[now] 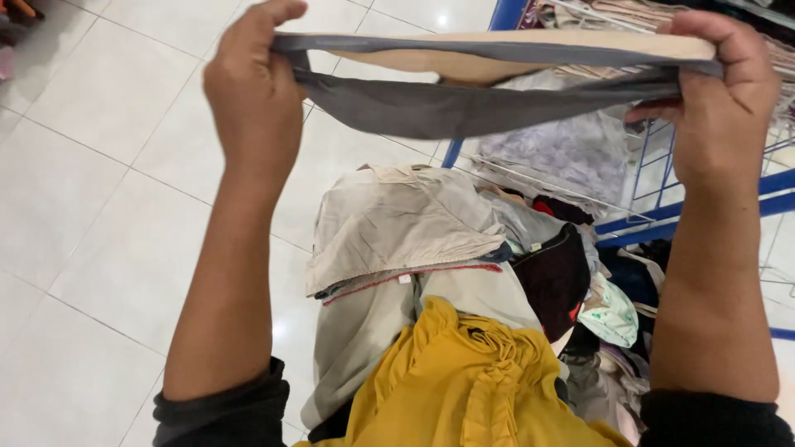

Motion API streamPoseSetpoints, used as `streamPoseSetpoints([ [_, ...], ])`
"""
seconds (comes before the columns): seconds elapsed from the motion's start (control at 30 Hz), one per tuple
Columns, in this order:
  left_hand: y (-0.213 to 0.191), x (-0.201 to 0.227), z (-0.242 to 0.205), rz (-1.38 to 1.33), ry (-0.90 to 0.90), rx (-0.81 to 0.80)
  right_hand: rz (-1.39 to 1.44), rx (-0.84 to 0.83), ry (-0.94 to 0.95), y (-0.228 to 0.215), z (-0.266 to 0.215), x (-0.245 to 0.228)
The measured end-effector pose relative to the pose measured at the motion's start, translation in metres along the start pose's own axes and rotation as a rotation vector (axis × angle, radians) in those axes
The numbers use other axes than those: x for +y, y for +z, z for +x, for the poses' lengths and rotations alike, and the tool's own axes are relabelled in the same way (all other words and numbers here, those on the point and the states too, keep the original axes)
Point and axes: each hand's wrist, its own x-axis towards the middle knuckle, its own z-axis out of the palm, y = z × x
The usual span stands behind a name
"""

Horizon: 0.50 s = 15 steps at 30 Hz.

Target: Sort various undergarments from a pile on the floor and place them onto a shelf.

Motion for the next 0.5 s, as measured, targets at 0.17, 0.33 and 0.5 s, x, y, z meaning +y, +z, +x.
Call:
streamPoseSetpoints([
  [0.17,-0.049,0.022,-0.061,0.1,-0.227,-0.097,-0.095,0.009,0.135,0.057,-0.036,0.033],
  [0.33,-0.051,-0.02,-0.203,0.291,-0.236,-0.261,-0.211,-0.221,0.389,0.068,-0.128,0.145],
  [0.5,-0.048,-0.019,-0.258,0.047,-0.73,-0.333,-0.294,-0.29,0.332,0.063,-0.159,0.156],
])
